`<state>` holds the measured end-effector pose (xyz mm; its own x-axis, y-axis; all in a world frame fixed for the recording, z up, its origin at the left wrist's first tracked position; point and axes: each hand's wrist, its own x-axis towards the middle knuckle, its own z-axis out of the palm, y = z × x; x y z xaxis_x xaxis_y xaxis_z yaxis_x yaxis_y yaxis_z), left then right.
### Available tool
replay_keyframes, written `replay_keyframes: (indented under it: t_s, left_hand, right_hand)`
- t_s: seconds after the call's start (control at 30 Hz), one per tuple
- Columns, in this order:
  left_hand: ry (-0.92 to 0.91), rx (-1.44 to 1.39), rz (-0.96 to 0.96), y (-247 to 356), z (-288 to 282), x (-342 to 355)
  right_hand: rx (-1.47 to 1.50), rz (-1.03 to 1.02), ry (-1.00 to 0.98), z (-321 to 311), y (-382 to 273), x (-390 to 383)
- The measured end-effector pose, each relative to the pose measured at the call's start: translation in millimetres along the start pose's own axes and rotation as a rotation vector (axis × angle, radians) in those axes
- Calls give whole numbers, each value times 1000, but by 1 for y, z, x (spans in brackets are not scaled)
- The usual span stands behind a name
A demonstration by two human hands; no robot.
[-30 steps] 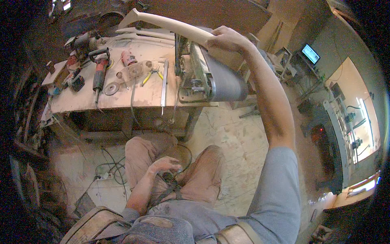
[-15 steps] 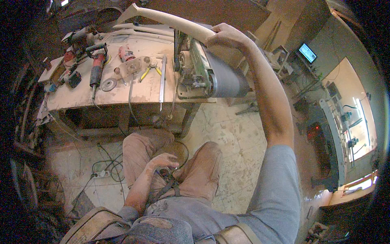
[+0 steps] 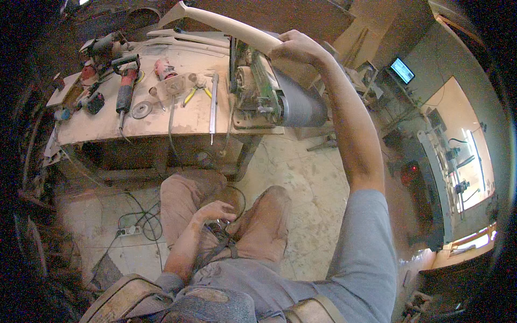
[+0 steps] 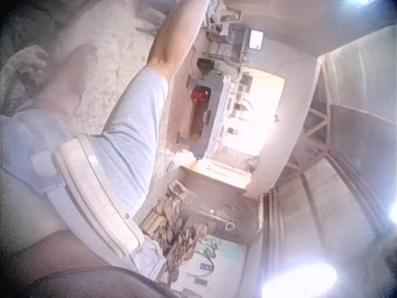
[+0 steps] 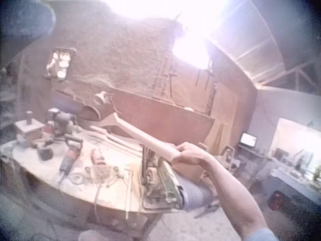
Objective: The person sands the back of a wooden guitar neck using a belt sander, frequently turning the neck over to check the surface and using calipers to measure dimensions.
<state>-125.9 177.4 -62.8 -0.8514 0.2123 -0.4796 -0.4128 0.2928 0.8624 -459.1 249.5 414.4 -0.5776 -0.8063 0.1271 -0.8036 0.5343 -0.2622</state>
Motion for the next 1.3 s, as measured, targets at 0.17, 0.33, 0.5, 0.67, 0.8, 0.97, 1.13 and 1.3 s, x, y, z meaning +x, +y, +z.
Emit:
replay_keyframes:
  t_s: [0.17, 0.33, 0.5, 0.67, 0.8, 0.97, 1.13, 1.3]
  left_hand:
    - [-32, -77, -25, 2, -1, -1]
    - [-26, -45, -23, 1, -1, 0]
    - [-51, -41, -23, -8, -1, 7]
    - [-48, -70, -12, -8, 0, 7]
    - [-42, -49, -13, -3, -1, 6]
    - [-30, -89, -11, -13, 0, 5]
    - [-18, -26, 25, -4, -1, 5]
    - [-2, -17, 12, -6, 0, 3]
  right_hand:
    - [55, 10, 19, 3, -1, 4]
    - [18, 31, 19, 1, -1, 5]
    - [32, 47, 39, 5, -2, 4]
    - [30, 62, 34, 3, -2, 7]
    - [-21, 121, 30, 1, -4, 10]
    - [-14, 83, 74, 8, -17, 14]
    - [-70, 168, 64, 6, -3, 20]
    - [-101, 165, 54, 6, -9, 18]
